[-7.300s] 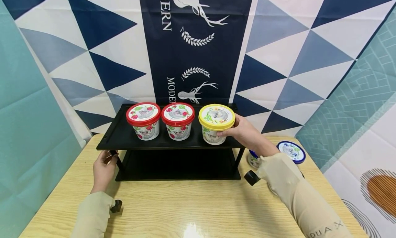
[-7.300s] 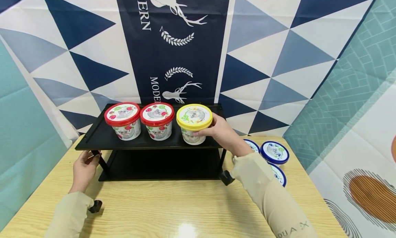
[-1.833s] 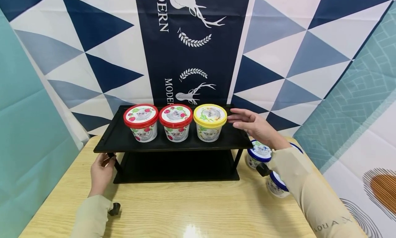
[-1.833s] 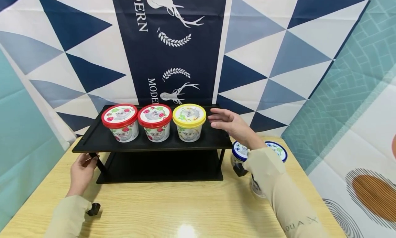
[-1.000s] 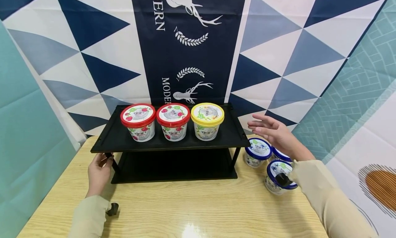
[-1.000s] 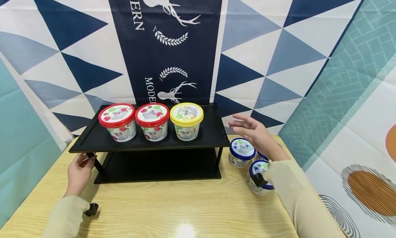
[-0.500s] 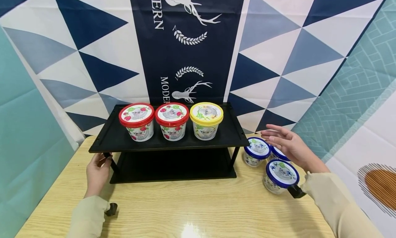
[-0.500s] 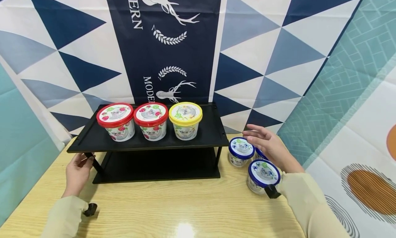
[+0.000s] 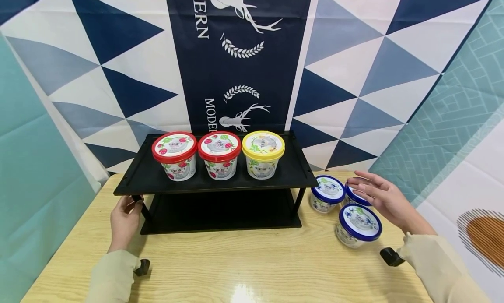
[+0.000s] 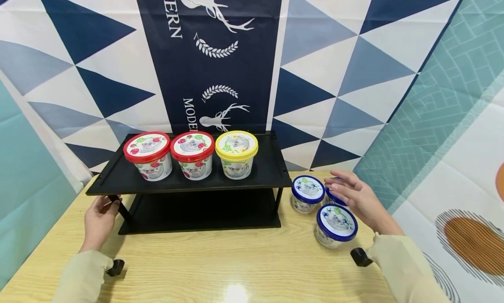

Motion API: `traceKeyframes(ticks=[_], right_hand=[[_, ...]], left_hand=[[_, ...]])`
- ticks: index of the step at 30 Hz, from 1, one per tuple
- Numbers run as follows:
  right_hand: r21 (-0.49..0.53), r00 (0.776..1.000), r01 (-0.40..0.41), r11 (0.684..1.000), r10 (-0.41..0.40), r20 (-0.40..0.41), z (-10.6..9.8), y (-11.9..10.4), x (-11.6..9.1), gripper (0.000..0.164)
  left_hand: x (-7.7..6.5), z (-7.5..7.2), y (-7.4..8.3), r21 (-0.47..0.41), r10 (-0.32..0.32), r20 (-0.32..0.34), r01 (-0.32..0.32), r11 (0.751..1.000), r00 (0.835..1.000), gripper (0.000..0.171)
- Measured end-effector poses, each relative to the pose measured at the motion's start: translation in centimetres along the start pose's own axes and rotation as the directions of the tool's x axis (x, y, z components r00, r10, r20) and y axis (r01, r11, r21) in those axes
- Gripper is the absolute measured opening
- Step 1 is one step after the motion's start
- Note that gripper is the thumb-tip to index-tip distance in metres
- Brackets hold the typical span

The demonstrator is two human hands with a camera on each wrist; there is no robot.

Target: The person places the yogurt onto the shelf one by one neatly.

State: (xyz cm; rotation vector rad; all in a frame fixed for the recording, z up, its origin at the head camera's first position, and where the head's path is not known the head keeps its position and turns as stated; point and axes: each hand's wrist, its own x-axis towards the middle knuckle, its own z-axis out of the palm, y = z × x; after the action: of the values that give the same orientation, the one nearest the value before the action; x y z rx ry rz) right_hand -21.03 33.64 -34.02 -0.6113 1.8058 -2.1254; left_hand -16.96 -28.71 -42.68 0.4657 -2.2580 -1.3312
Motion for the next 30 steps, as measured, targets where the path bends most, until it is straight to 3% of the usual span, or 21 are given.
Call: traceKeyframes(ticks=[9, 16, 30], right_hand=[[0.071, 0.998, 0.059, 0.996, -0.060, 0.015, -1.7, 0.8, -2.4, 0.046], [0.045, 0.997, 0.070, 0.997, -0.070, -0.016, -3.0, 1.6, -4.4, 0.046], [0.179, 0.996, 0.085, 0.980, -0.087, 0.004, -4.6, 4.3, -7.2, 0.050]], left_hand=[[0.1, 0.2, 0.0, -0.012, 0.004, -0.019, -0.005, 1.000, 1.000, 0.031], [0.2, 0.2, -0.1, -0.002, 0.003, -0.031, -0.003, 1.000, 1.000, 0.029], [0.0, 0.2, 0.0, -0.026, 0.021, -0.040, -0.022, 0.999, 0.999, 0.029]])
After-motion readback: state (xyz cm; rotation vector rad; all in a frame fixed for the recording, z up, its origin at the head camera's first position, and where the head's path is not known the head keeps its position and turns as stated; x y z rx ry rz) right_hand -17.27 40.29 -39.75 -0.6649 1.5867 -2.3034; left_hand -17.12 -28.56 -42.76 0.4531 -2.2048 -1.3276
